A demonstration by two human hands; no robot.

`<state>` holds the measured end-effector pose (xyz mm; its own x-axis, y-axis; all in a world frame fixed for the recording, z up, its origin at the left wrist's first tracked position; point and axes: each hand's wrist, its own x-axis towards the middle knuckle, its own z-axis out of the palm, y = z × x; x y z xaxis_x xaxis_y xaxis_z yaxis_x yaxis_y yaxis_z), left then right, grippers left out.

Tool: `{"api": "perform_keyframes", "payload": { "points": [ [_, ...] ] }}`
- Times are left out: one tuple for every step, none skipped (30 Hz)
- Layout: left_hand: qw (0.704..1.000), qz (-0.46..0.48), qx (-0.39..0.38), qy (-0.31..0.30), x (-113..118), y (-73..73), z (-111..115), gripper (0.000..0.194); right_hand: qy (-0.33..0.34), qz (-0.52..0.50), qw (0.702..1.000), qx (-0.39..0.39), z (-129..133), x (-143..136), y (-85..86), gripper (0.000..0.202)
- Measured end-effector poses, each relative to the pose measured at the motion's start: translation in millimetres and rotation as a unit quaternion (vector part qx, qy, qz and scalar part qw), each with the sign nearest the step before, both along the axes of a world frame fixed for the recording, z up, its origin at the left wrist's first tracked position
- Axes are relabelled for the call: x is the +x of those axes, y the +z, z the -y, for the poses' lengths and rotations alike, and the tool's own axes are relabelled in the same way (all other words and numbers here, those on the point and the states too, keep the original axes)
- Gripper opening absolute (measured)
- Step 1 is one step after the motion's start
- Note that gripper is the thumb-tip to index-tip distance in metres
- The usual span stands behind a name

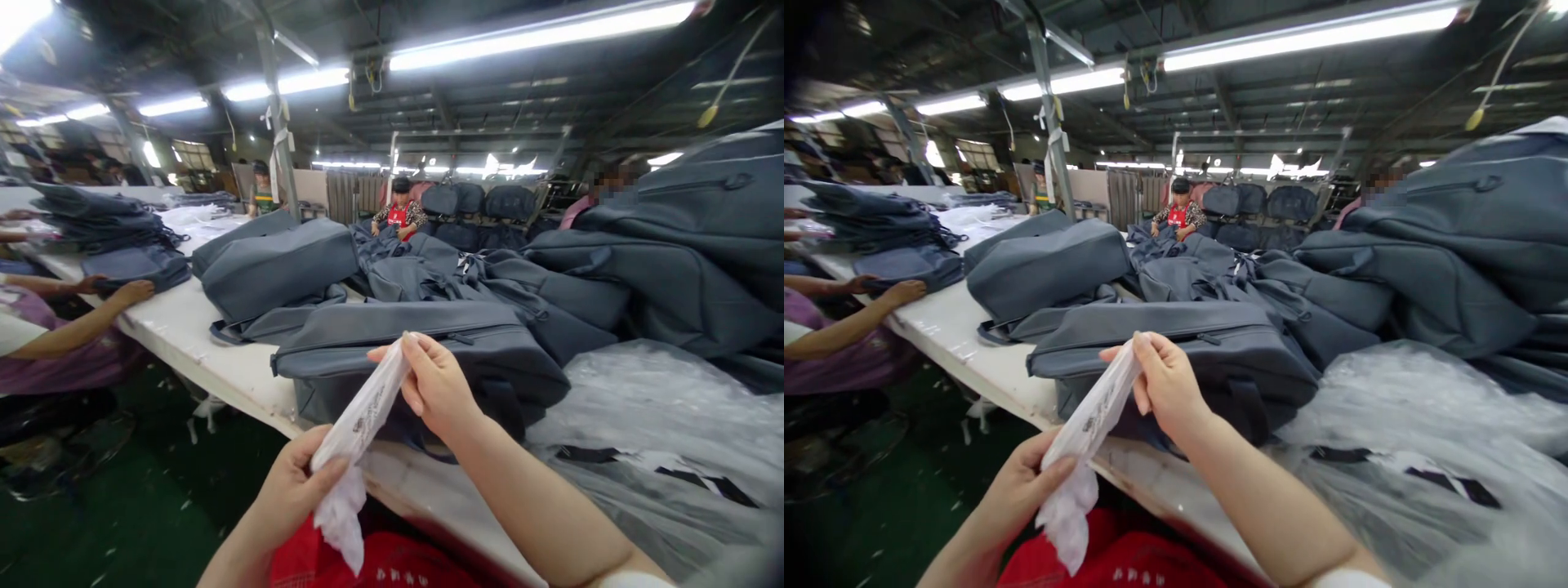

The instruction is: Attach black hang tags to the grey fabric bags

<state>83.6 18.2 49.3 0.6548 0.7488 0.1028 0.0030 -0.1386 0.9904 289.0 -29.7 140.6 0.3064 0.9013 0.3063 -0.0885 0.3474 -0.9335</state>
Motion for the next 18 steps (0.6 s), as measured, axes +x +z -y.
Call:
{"api": "perform_keyframes", "payload": {
  "points": [
    [1.0, -0.002, 0.008, -0.017, -3.0, -2.5, 0.5, 0.031, 0.005, -0.053, 0.999, 0.009, -0.8, 3.7, 2.7, 0.038],
    [0.999, -0.006, 0.013, -0.033, -5.9, -5.5, 0.8, 0.03, -0.003, -0.093, 0.995, 0.025, -0.7, 8.5, 6.2, 0.039],
    [0.999, -0.012, 0.011, -0.045, -8.8, -9.0, 1.1, 0.029, -0.022, -0.119, 0.992, 0.046, 0.5, 14.2, 10.1, 0.04],
    [0.998, -0.019, 0.0, -0.053, -11.3, -12.7, 1.4, 0.029, -0.046, -0.129, 0.988, 0.071, 3.0, 19.8, 13.7, 0.04],
    [0.998, -0.026, -0.016, -0.049, -13.1, -16.3, 1.7, 0.03, -0.063, -0.121, 0.986, 0.091, 6.6, 24.5, 16.4, 0.038],
    [0.998, -0.032, -0.035, -0.032, -14.0, -19.1, 2.2, 0.032, -0.065, -0.091, 0.989, 0.101, 11.1, 27.4, 17.5, 0.035],
    [0.998, -0.039, -0.049, -0.012, -13.7, -20.6, 3.1, 0.034, -0.047, -0.033, 0.994, 0.095, 16.1, 27.8, 16.5, 0.032],
    [0.998, -0.041, -0.052, 0.009, -12.1, -20.3, 4.2, 0.035, -0.015, 0.053, 0.996, 0.074, 21.2, 25.6, 13.1, 0.037],
    [0.998, -0.041, -0.039, 0.022, -9.3, -18.1, 5.5, 0.035, 0.021, 0.16, 0.986, 0.04, 25.8, 21.0, 7.4, 0.051],
    [0.999, -0.039, -0.01, 0.026, -5.6, -13.9, 6.9, 0.034, 0.053, 0.274, 0.96, 0.001, 29.5, 14.8, -0.3, 0.068],
    [0.999, -0.037, 0.031, 0.023, -1.4, -8.0, 7.9, 0.033, 0.072, 0.385, 0.92, -0.033, 31.8, 8.0, -9.2, 0.082],
    [0.996, -0.038, 0.08, 0.012, 2.7, -1.0, 8.3, 0.03, 0.079, 0.482, 0.87, -0.06, 32.7, 1.9, -18.6, 0.086],
    [0.991, -0.042, 0.127, 0.004, 6.0, 6.9, 7.5, 0.028, 0.083, 0.562, 0.818, -0.085, 32.3, -2.6, -27.4, 0.078],
    [0.985, -0.052, 0.165, -0.002, 8.1, 15.2, 4.9, 0.027, 0.087, 0.625, 0.769, -0.108, 30.8, -4.9, -34.7, 0.061],
    [0.979, -0.064, 0.193, -0.004, 8.6, 23.7, 0.2, 0.027, 0.092, 0.671, 0.724, -0.132, 28.8, -4.6, -39.7, 0.04],
    [0.975, -0.071, 0.209, 0.0, 7.5, 32.4, -7.2, 0.028, 0.095, 0.702, 0.69, -0.151, 27.0, -1.8, -41.8, 0.021],
    [0.974, -0.068, 0.217, 0.012, 5.1, 41.3, -17.5, 0.031, 0.092, 0.718, 0.671, -0.161, 25.9, 2.8, -40.7, 0.013],
    [0.973, -0.058, 0.219, 0.036, 1.8, 50.5, -30.7, 0.032, 0.086, 0.72, 0.671, -0.157, 26.0, 8.8, -36.4, 0.017]
  ]
}}
